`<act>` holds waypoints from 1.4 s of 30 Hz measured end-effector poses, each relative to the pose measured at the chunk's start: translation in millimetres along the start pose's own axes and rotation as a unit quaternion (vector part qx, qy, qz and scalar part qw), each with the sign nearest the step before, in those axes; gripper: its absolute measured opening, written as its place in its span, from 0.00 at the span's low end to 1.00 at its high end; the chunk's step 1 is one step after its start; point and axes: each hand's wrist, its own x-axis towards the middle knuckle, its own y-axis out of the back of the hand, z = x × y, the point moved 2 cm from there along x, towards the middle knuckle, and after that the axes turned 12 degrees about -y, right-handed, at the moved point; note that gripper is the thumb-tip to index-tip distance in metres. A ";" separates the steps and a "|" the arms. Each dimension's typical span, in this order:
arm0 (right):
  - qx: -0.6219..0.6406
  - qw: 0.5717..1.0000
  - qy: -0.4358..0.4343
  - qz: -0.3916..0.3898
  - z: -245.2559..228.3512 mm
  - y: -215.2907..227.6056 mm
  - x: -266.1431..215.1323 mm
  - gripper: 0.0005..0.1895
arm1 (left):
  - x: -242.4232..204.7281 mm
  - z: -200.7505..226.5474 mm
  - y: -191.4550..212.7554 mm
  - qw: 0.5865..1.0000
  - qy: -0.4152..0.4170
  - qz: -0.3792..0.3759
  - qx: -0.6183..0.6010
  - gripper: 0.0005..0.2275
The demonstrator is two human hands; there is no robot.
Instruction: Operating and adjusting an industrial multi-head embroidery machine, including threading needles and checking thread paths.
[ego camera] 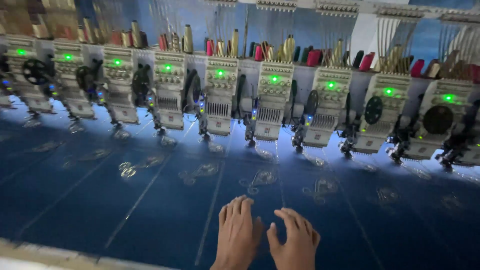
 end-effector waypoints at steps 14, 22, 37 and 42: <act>-0.126 0.977 -0.114 -0.131 2.9 -276.7 246.9 0.17 | 187.6 -252.6 -271.6 0.979 0.106 -0.175 -0.009 0.14; -0.184 0.978 -0.072 -0.070 100.0 -460.7 348.8 0.30 | 226.1 -349.8 -471.5 0.983 0.046 -0.157 0.080 0.33; -0.140 0.980 0.139 0.012 81.4 -467.8 472.5 0.30 | 323.8 -353.5 -510.6 0.978 -0.032 0.015 0.208 0.28; -0.084 0.990 0.117 -0.003 82.5 -469.3 477.3 0.29 | 326.0 -365.4 -500.3 0.990 0.047 -0.075 0.110 0.25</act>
